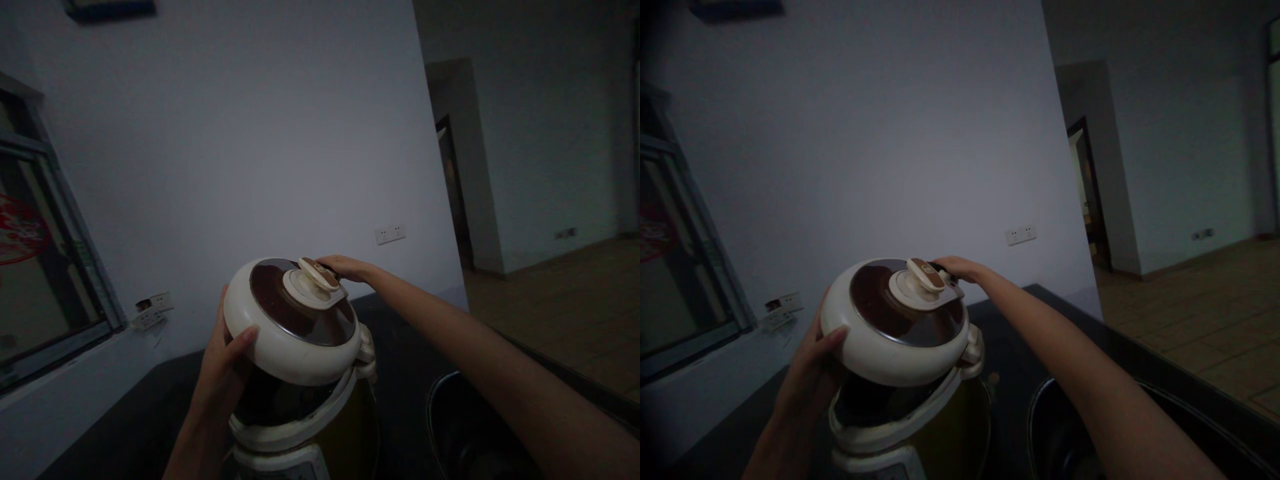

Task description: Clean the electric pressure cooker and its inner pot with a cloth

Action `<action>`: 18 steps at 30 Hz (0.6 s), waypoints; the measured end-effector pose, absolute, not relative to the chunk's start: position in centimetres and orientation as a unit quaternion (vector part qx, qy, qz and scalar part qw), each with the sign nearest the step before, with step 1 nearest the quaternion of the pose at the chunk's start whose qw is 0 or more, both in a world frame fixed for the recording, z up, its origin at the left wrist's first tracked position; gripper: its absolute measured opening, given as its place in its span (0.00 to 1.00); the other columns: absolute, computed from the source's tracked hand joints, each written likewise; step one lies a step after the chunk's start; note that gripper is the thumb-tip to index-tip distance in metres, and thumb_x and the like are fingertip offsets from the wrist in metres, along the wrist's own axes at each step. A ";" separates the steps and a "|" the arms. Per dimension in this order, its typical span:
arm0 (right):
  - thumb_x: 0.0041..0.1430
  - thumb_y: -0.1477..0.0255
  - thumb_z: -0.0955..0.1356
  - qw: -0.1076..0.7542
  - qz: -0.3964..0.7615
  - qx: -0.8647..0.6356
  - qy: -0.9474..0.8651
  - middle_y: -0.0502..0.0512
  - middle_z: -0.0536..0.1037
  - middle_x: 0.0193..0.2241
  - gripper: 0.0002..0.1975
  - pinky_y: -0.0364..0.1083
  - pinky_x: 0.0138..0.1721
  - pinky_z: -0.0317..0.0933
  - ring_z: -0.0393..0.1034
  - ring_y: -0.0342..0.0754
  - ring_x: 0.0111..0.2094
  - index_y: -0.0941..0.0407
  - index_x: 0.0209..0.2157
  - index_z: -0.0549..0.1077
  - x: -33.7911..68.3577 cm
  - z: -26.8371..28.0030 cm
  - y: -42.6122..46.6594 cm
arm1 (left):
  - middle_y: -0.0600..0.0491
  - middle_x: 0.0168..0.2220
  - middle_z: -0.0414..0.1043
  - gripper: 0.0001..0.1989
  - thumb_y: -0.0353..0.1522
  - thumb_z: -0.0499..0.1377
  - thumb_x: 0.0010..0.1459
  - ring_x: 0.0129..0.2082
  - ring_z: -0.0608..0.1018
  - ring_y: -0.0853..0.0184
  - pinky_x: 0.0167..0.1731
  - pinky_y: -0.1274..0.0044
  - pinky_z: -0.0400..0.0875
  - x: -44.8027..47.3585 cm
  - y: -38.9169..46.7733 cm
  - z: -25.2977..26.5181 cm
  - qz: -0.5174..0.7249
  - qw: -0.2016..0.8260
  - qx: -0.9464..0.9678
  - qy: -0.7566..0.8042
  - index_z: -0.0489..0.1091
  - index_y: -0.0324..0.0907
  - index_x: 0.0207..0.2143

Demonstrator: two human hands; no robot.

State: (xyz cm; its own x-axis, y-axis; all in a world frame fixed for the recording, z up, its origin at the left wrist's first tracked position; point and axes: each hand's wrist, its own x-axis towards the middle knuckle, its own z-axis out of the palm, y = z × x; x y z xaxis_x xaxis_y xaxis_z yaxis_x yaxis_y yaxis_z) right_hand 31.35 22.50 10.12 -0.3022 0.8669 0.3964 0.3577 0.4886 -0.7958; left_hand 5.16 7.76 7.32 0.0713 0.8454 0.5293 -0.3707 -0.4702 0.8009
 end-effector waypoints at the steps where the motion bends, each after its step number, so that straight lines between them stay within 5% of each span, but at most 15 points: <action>1: 0.67 0.62 0.67 0.433 0.301 -0.413 -0.743 0.56 0.77 0.44 0.14 0.52 0.45 0.70 0.74 0.48 0.42 0.58 0.46 0.74 31.5 9.8 22.6 | 0.49 0.60 0.70 0.49 0.34 0.72 0.43 0.55 0.76 0.52 0.50 0.72 0.75 5.1 7.8 7.3 0.648 0.468 0.562 0.211 0.58 0.52 0.67; 10: 0.67 0.60 0.66 0.565 0.254 -0.416 -0.666 0.58 0.76 0.48 0.17 0.57 0.52 0.67 0.72 0.51 0.49 0.58 0.47 0.74 31.4 5.0 20.8 | 0.49 0.57 0.73 0.47 0.32 0.72 0.42 0.52 0.78 0.52 0.47 0.72 0.78 4.7 8.2 7.0 0.648 0.469 0.560 0.217 0.60 0.50 0.65; 18: 0.71 0.60 0.60 0.601 0.216 -0.371 -0.674 0.61 0.72 0.59 0.22 0.61 0.63 0.56 0.66 0.54 0.61 0.55 0.59 0.69 31.2 0.6 17.4 | 0.52 0.55 0.74 0.42 0.33 0.72 0.43 0.51 0.78 0.54 0.45 0.73 0.79 4.6 8.3 6.8 0.652 0.462 0.555 0.233 0.64 0.51 0.62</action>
State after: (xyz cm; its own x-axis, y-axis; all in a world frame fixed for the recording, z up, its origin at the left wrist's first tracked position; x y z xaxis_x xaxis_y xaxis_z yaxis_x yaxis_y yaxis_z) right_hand 31.22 17.41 0.63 -0.0018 0.7593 0.6507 0.2405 0.6320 -0.7367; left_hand 4.57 8.25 6.75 0.0418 0.8603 0.5081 -0.3428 -0.4653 0.8161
